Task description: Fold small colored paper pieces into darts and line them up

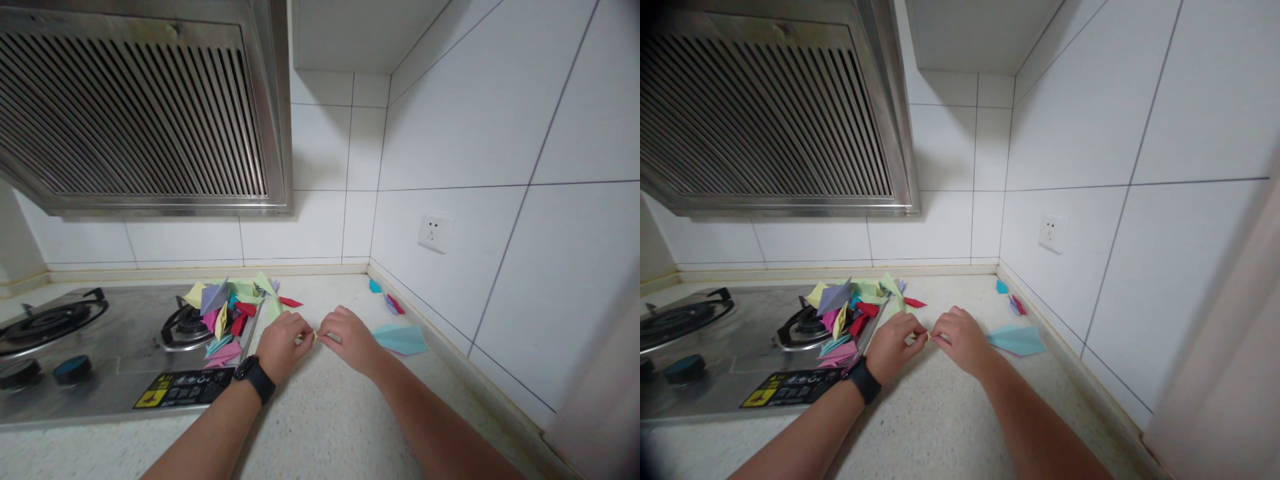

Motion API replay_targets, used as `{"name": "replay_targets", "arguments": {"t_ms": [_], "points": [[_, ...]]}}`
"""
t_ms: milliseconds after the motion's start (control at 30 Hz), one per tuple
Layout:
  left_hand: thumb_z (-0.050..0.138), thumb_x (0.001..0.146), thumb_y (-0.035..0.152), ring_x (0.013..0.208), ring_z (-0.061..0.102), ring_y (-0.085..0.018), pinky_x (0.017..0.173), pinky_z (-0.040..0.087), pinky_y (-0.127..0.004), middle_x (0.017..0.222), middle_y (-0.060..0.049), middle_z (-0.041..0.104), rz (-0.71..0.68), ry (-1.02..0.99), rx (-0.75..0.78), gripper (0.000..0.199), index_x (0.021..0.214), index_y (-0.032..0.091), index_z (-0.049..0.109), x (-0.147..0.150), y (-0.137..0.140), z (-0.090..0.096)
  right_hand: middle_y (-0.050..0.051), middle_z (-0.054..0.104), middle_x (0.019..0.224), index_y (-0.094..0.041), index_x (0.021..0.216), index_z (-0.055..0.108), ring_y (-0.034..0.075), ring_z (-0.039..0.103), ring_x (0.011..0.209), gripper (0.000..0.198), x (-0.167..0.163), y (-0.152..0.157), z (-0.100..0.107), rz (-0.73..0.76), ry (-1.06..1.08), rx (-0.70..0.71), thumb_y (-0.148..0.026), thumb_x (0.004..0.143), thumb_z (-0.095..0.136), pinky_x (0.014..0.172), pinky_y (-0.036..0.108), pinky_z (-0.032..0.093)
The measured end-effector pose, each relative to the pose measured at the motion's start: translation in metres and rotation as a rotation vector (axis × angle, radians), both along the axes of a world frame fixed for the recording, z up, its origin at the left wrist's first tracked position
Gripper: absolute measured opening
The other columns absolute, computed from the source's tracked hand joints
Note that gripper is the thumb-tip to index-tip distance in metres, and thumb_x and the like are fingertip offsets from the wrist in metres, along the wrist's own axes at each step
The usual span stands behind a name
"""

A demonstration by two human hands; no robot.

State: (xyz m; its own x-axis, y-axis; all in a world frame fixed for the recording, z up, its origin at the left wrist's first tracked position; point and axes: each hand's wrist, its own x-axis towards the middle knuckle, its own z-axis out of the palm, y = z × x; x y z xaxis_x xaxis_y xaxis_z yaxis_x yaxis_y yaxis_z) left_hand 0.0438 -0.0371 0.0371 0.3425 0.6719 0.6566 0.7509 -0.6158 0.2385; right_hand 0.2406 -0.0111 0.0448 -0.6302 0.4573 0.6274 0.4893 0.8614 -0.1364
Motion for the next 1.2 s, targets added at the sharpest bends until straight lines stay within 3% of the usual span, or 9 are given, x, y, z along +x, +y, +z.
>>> {"name": "replay_targets", "arguments": {"t_ms": [233, 500, 833, 1200], "points": [[0.057, 0.083, 0.019, 0.077, 0.054, -0.018, 0.069, 0.039, -0.028, 0.074, -0.004, 0.060, -0.006, 0.009, 0.000, 0.011, 0.072, 0.019, 0.060, -0.001, 0.000, 0.002, 0.004, 0.065, 0.077, -0.020, 0.079, 0.064, 0.019, 0.054, 0.080, 0.010, 0.000, -0.002, 0.002, 0.009, 0.010, -0.012, -0.026, 0.088, 0.061, 0.077, 0.034, 0.038], [0.057, 0.086, 0.024, 0.081, 0.055, -0.019, 0.074, 0.042, -0.031, 0.080, -0.003, 0.063, -0.047, -0.031, -0.004, 0.009, 0.088, 0.021, 0.065, -0.005, 0.003, 0.003, 0.003, 0.066, 0.080, -0.019, 0.082, 0.064, 0.019, 0.054, 0.081, 0.007, 0.007, 0.000, 0.004, -0.024, 0.117, -0.052, -0.024, 0.087, 0.062, 0.075, 0.032, 0.039], [0.056, 0.082, 0.016, 0.088, 0.055, -0.020, 0.079, 0.043, -0.033, 0.086, -0.004, 0.061, -0.033, -0.087, 0.033, 0.010, 0.087, 0.021, 0.063, -0.008, 0.003, 0.006, 0.002, 0.066, 0.080, -0.020, 0.082, 0.064, 0.018, 0.054, 0.082, 0.006, 0.011, 0.008, 0.002, -0.041, 0.263, -0.106, -0.024, 0.087, 0.062, 0.076, 0.032, 0.040], [0.056, 0.083, 0.017, 0.089, 0.056, -0.020, 0.079, 0.045, -0.032, 0.089, -0.003, 0.065, -0.053, -0.099, -0.034, 0.013, 0.092, 0.022, 0.064, -0.011, 0.007, 0.000, 0.001, 0.062, 0.079, -0.020, 0.083, 0.064, 0.016, 0.054, 0.078, 0.002, 0.010, 0.009, 0.000, -0.081, 0.329, -0.199, -0.020, 0.085, 0.064, 0.073, 0.029, 0.041]]}}
